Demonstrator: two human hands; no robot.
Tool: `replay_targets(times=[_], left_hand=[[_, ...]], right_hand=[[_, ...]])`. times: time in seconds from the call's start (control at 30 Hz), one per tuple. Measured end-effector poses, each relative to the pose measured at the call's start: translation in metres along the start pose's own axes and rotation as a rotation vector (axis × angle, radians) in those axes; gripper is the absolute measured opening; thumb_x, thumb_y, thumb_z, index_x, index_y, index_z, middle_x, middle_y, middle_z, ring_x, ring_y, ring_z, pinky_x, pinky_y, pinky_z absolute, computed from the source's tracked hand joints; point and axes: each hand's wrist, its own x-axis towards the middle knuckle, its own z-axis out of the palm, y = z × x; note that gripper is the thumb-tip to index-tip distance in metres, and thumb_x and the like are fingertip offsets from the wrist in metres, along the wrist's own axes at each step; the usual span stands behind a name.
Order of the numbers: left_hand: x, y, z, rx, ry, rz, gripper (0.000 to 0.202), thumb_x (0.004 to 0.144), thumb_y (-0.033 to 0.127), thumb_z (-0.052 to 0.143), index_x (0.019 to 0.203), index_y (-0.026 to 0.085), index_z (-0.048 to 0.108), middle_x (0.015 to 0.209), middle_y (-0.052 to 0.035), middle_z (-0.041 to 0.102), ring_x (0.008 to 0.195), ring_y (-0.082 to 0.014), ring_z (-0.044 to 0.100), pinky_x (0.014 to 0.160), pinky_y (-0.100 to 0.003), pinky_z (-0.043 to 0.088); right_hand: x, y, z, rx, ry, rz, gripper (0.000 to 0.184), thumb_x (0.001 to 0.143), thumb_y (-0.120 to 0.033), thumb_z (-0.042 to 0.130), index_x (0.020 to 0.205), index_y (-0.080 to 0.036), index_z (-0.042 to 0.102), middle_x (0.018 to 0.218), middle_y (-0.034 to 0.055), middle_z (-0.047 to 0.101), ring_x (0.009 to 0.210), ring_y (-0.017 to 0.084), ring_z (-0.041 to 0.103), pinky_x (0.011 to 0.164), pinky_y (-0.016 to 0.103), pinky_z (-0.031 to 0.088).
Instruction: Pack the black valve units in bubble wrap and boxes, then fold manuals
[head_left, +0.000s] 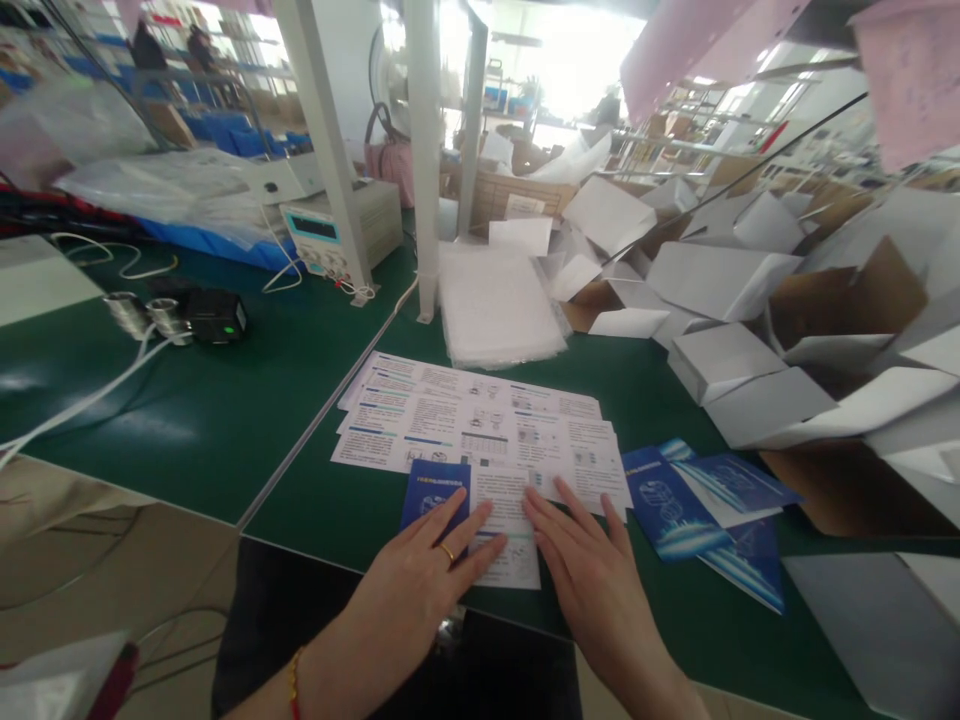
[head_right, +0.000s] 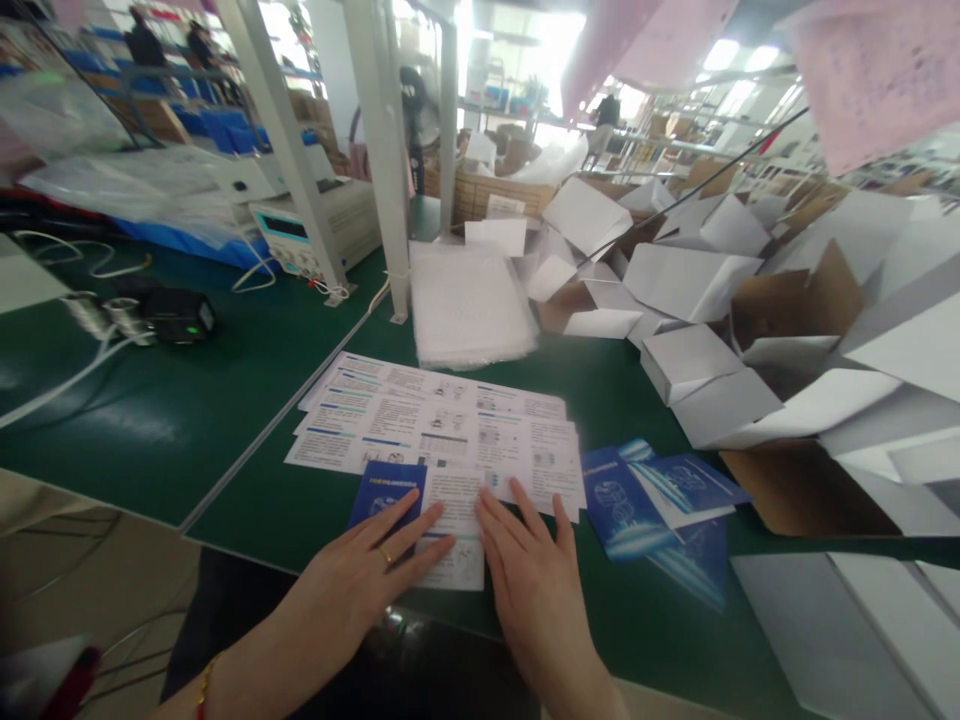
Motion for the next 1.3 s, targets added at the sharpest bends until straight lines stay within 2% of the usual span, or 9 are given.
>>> replay_targets(times=[0.17, 0.4, 0.47, 0.53, 0.67, 0.77, 1.0, 1.17, 1.3], left_hand=[[-0.003, -0.001, 0.008, -0.005, 0.058, -0.029, 0.050, 0.095, 0.005, 0.055, 0.142, 0.021, 0.060, 0.152, -0.0088, 0.059, 0.142, -0.0284, 0.054, 0.112, -0.041, 0.052], [-0.009, 0.000, 0.019, 0.024, 0.211, -0.088, 0.053, 0.089, -0.006, 0.041, 0.136, 0.011, 0.060, 0.143, -0.0159, 0.065, 0.133, -0.0257, 0.063, 0.106, -0.037, 0.058], [-0.010, 0.001, 0.018, 0.018, 0.287, -0.082, 0.050, 0.089, -0.006, 0.039, 0.130, 0.009, 0.063, 0.135, -0.0162, 0.070, 0.126, -0.0252, 0.067, 0.103, -0.037, 0.060], [-0.013, 0.001, 0.017, 0.006, 0.357, -0.094, 0.047, 0.091, -0.005, 0.038, 0.127, 0.010, 0.064, 0.131, -0.0153, 0.071, 0.124, -0.0252, 0.068, 0.103, -0.039, 0.060], [-0.018, 0.003, 0.016, 0.036, 0.458, -0.295, 0.037, 0.098, 0.006, 0.045, 0.128, 0.014, 0.064, 0.131, -0.0156, 0.069, 0.121, -0.0289, 0.066, 0.097, -0.045, 0.062], [-0.023, 0.003, 0.018, 0.030, 0.486, -0.385, 0.028, 0.100, 0.015, 0.051, 0.124, 0.013, 0.065, 0.128, -0.0176, 0.069, 0.117, -0.0313, 0.067, 0.094, -0.048, 0.064], [-0.027, -0.001, 0.020, 0.006, 0.472, -0.321, 0.028, 0.102, 0.018, 0.053, 0.127, 0.012, 0.065, 0.129, -0.0171, 0.072, 0.122, -0.0296, 0.069, 0.098, -0.045, 0.064], [-0.032, -0.004, 0.013, -0.012, 0.423, -0.255, 0.049, 0.102, 0.048, 0.056, 0.125, 0.005, 0.065, 0.130, -0.0235, 0.071, 0.121, -0.0364, 0.070, 0.096, -0.050, 0.065], [-0.034, -0.007, 0.010, -0.038, 0.445, -0.231, 0.048, 0.102, 0.049, 0.057, 0.122, 0.006, 0.066, 0.126, -0.0223, 0.073, 0.118, -0.0354, 0.072, 0.095, -0.049, 0.066]], right_hand=[[0.023, -0.001, 0.007, -0.044, 0.035, 0.046, 0.042, 0.109, -0.018, 0.033, 0.133, -0.018, 0.067, 0.138, 0.0065, 0.069, 0.140, 0.033, 0.053, 0.120, 0.067, 0.021], [-0.025, -0.020, -0.008, -0.082, 0.154, -0.116, 0.036, 0.104, -0.013, 0.042, 0.129, -0.014, 0.068, 0.132, 0.0066, 0.073, 0.128, 0.027, 0.065, 0.129, 0.049, 0.010], [-0.042, -0.023, -0.011, -0.037, 0.188, -0.191, 0.029, 0.101, -0.013, 0.051, 0.122, -0.016, 0.070, 0.125, 0.0048, 0.077, 0.117, 0.024, 0.072, 0.128, 0.044, 0.016], [-0.056, -0.025, -0.010, 0.065, 0.257, -0.175, 0.024, 0.097, -0.009, 0.057, 0.113, -0.021, 0.071, 0.110, 0.0007, 0.081, 0.106, 0.021, 0.076, 0.121, 0.042, 0.033], [-0.058, -0.033, 0.002, 0.126, 0.334, 0.171, 0.024, 0.105, -0.025, 0.052, 0.124, -0.020, 0.066, 0.112, 0.0081, 0.079, 0.101, 0.026, 0.074, 0.091, 0.044, 0.054], [-0.041, -0.044, 0.010, 0.040, 0.283, 0.313, 0.043, 0.108, -0.047, 0.042, 0.128, -0.015, 0.063, 0.130, 0.0183, 0.069, 0.111, 0.035, 0.067, 0.086, 0.050, 0.053], [-0.005, -0.063, 0.017, 0.164, 0.368, 0.470, 0.040, 0.105, -0.055, 0.046, 0.111, -0.018, 0.060, 0.120, 0.0192, 0.069, 0.111, 0.037, 0.063, 0.090, 0.054, 0.049], [0.003, -0.070, 0.018, 0.337, 0.399, 0.519, 0.017, 0.105, -0.036, 0.050, 0.099, -0.023, 0.058, 0.090, 0.0062, 0.064, 0.078, 0.022, 0.063, 0.068, 0.035, 0.052], [0.010, -0.077, 0.018, 0.375, 0.433, 0.359, 0.019, 0.103, -0.016, 0.048, 0.112, -0.021, 0.064, 0.102, 0.0085, 0.064, 0.089, 0.021, 0.064, 0.075, 0.031, 0.054]])
